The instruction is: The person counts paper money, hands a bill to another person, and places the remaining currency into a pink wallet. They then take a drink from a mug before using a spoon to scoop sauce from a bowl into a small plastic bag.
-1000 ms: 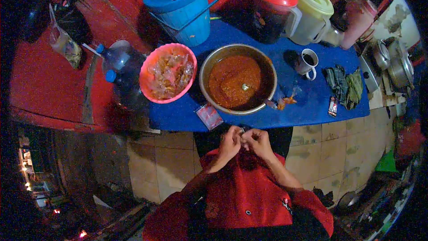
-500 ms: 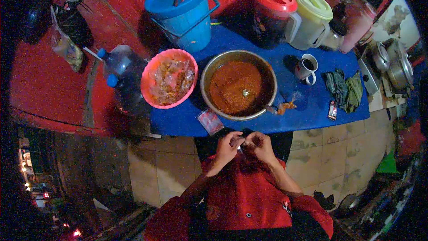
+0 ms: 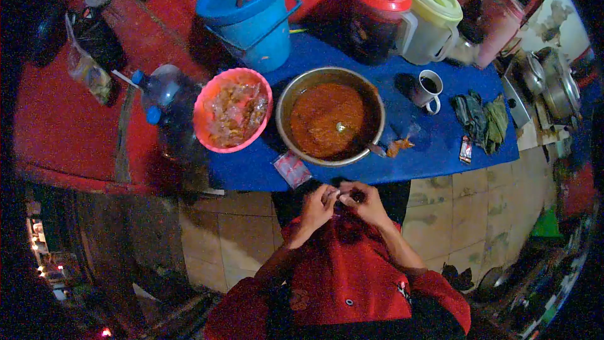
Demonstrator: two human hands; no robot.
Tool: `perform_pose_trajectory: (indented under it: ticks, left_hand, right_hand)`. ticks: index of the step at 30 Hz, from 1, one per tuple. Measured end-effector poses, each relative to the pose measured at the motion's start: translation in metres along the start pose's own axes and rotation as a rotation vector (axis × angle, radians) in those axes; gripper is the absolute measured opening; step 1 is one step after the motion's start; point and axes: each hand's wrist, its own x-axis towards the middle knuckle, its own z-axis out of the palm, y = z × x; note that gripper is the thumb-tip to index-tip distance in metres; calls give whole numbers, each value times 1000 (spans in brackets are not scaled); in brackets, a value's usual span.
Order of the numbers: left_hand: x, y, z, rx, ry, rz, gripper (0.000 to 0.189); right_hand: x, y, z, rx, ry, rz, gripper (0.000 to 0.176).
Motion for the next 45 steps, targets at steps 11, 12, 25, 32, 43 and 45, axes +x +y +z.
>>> perform_pose_trajectory:
  ticks: [11,12,25,32,43,45]
  left_hand:
    - [-18,38,-5,-70,-8,68,23]
    - [-16,32,-5,-41,-14,62,23]
    - [-29,20,0,-165,-8,170,7]
    - [-36,27,6,36,122,52,34]
    - [-39,48,0,269,-78,266,27]
    - [-35,37,-4,356,-221,55,30]
  right_hand:
    - [-4,11,-10,167,-115,150,8]
    - [-6,13,-12,263,-176,247,11]
    - [-21,16,-7,86,63,283,8]
    - [-23,7,-6,-146,27,71,5]
    - [-20,20,-15,257,-514,496,15]
    - [-19,41,-15,231,-567,489,12]
